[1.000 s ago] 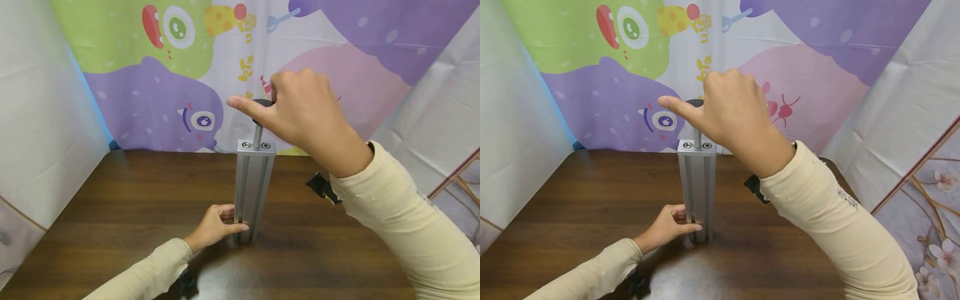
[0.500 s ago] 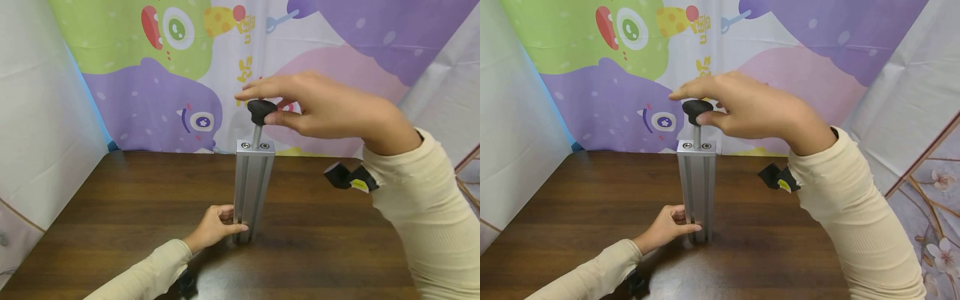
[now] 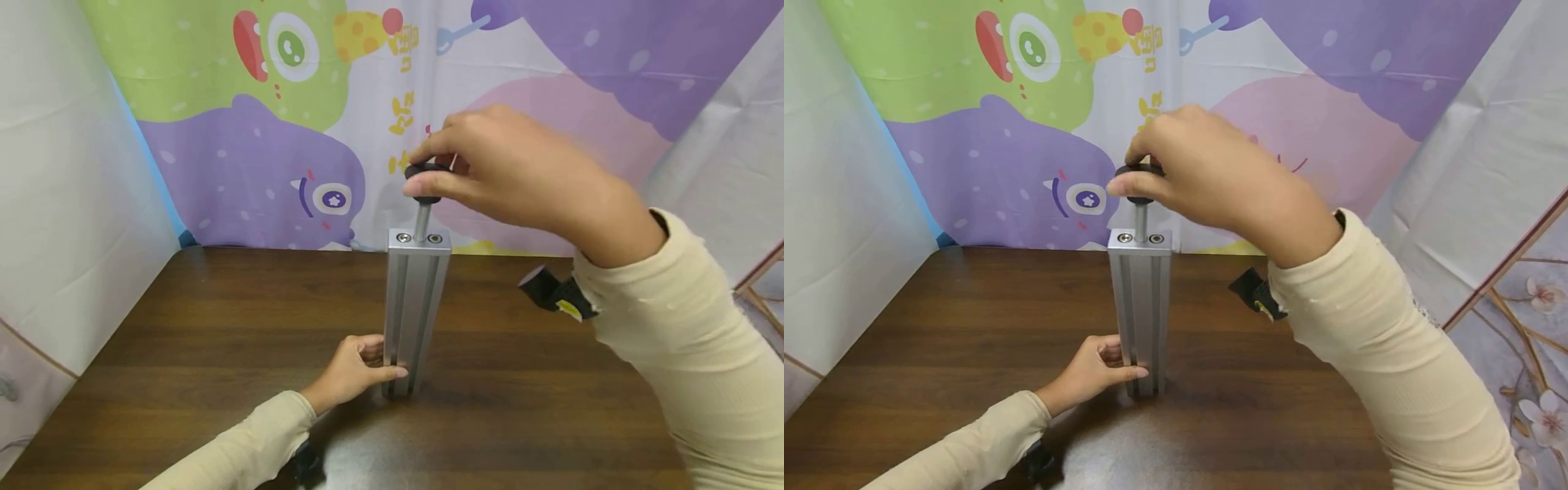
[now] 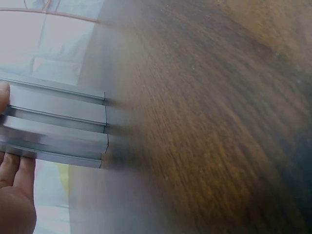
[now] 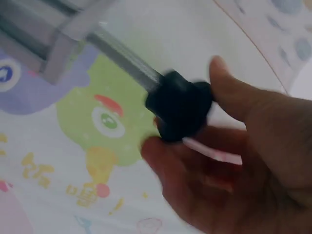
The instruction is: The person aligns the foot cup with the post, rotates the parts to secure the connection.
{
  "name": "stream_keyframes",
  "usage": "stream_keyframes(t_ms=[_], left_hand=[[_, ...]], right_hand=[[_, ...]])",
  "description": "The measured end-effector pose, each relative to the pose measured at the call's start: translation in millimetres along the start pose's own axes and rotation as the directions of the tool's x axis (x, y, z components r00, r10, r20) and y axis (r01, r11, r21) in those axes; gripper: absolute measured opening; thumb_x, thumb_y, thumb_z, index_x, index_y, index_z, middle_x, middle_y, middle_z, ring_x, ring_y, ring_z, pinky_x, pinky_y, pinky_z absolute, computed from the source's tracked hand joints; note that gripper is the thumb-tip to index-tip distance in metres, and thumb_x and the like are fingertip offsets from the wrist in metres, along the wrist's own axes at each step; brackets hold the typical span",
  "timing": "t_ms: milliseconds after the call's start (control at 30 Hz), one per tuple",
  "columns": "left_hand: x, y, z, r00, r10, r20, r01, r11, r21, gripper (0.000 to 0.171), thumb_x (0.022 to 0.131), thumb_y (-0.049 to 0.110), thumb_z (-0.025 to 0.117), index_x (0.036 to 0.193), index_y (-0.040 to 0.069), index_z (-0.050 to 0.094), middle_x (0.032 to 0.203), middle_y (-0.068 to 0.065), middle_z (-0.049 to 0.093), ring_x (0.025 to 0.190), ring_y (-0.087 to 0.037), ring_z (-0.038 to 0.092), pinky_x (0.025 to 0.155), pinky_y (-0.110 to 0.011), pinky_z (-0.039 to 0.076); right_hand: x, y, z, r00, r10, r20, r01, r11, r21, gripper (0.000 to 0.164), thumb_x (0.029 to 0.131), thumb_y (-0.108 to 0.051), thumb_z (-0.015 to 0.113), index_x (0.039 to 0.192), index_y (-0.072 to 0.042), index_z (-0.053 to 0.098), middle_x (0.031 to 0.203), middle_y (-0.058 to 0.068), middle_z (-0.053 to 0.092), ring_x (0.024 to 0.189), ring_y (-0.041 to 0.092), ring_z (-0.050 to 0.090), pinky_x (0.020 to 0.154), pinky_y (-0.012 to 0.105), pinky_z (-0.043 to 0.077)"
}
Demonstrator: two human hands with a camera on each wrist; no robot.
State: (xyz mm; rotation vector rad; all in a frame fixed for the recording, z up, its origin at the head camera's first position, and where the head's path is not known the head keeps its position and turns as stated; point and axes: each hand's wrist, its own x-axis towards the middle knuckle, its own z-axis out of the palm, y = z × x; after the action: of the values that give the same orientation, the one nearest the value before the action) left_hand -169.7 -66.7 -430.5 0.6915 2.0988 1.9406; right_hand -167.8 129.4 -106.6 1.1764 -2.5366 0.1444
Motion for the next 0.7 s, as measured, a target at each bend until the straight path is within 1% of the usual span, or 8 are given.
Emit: stream_keyframes(t_ms=[33, 100, 200, 267, 367, 467, 633, 700], left_hand=[[0.2, 0.0, 0.4, 1.0, -0.003, 0.0, 0.003, 1.0, 0.0, 0.044, 0.078, 0.007, 0.079, 0.116, -0.009, 0.063, 0.1, -0.02, 0.071, 0.091, -0.021, 0.07, 0.083, -0.027, 0.055], [0.0, -0.2, 1.4, 1.0, -0.006, 0.0, 0.006, 1.0, 0.002, 0.044, 0.078, 0.007, 0.079, 0.116, -0.009, 0.063, 0.1, -0.02, 0.071, 0.092, -0.022, 0.07, 0.082, -0.026, 0.055], [0.3, -1.2, 2.3, 1.0, -0.007, -0.002, 0.007, 1.0, 0.003, 0.044, 0.078, 0.007, 0.079, 0.115, -0.009, 0.063, 0.1, -0.02, 0.071, 0.091, -0.022, 0.07, 0.082, -0.026, 0.055], [0.8, -1.3, 2.0, 1.0, 0.0, 0.0, 0.0, 1.0, 0.001, 0.044, 0.078, 0.007, 0.079, 0.115, -0.009, 0.063, 0.1, -0.02, 0.071, 0.091, -0.021, 0.07, 0.082, -0.026, 0.056], [1.9, -1.5, 1.2, 1.0, 0.008, -0.002, -0.008, 1.0, 0.001, 0.044, 0.077, 0.006, 0.08, 0.115, -0.009, 0.063, 0.099, -0.02, 0.071, 0.09, -0.02, 0.07, 0.081, -0.027, 0.056], [1.6, -1.7, 0.5, 1.0, 0.011, 0.003, -0.011, 1.0, 0.0, 0.044, 0.077, 0.007, 0.08, 0.115, -0.009, 0.063, 0.098, -0.02, 0.071, 0.089, -0.018, 0.071, 0.081, -0.027, 0.056], [1.4, -1.9, 0.4, 1.0, 0.013, 0.007, -0.013, 1.0, -0.009, 0.044, 0.078, 0.007, 0.079, 0.116, -0.009, 0.063, 0.099, -0.02, 0.071, 0.089, -0.019, 0.071, 0.082, -0.028, 0.056], [1.6, -1.7, 0.3, 1.0, 0.015, 0.005, -0.015, 1.0, -0.007, 0.045, 0.078, 0.006, 0.079, 0.116, -0.009, 0.062, 0.099, -0.02, 0.071, 0.09, -0.02, 0.071, 0.082, -0.028, 0.056]], right_hand=[[0, -7, 1, 0.997, 0.073, -0.027, -0.074, 0.997, -0.037, 0.044, 0.09, -0.059, 0.054, 0.098, -0.02, 0.074, 0.081, -0.006, 0.065, 0.067, 0.012, 0.054, 0.064, 0.028, 0.043], [2, -22, 4, 0.974, 0.213, -0.076, -0.221, 0.968, -0.119, 0.056, 0.085, -0.068, 0.053, 0.08, -0.015, 0.071, 0.069, -0.002, 0.061, 0.061, 0.017, 0.052, 0.057, 0.032, 0.042], [5, -33, 10, 0.94, 0.296, -0.171, -0.33, 0.917, -0.224, 0.065, 0.079, -0.076, 0.053, 0.061, -0.013, 0.056, 0.056, -0.001, 0.048, 0.053, 0.018, 0.044, 0.047, 0.033, 0.039], [7, -36, 13, 0.921, 0.323, -0.219, -0.372, 0.895, -0.245, 0.07, 0.077, -0.079, 0.052, 0.055, -0.012, 0.047, 0.051, -0.001, 0.037, 0.05, 0.017, 0.037, 0.042, 0.034, 0.037], [9, -38, 14, 0.899, 0.359, -0.249, -0.414, 0.882, -0.224, 0.071, 0.077, -0.077, 0.054, 0.052, -0.012, 0.04, 0.051, -0.003, 0.026, 0.05, 0.016, 0.029, 0.04, 0.034, 0.034], [10, -37, 15, 0.889, 0.384, -0.248, -0.435, 0.878, -0.198, 0.071, 0.078, -0.077, 0.054, 0.052, -0.012, 0.036, 0.052, -0.003, 0.023, 0.051, 0.015, 0.024, 0.041, 0.033, 0.031], [10, -36, 16, 0.887, 0.398, -0.234, -0.44, 0.882, -0.169, 0.071, 0.082, -0.075, 0.051, 0.053, -0.012, 0.034, 0.052, -0.003, 0.021, 0.052, 0.013, 0.02, 0.041, 0.033, 0.029], [9, -35, 14, 0.894, 0.393, -0.216, -0.428, 0.892, -0.149, 0.069, 0.085, -0.072, 0.049, 0.053, -0.011, 0.04, 0.051, -0.003, 0.028, 0.05, 0.015, 0.026, 0.044, 0.035, 0.034]])
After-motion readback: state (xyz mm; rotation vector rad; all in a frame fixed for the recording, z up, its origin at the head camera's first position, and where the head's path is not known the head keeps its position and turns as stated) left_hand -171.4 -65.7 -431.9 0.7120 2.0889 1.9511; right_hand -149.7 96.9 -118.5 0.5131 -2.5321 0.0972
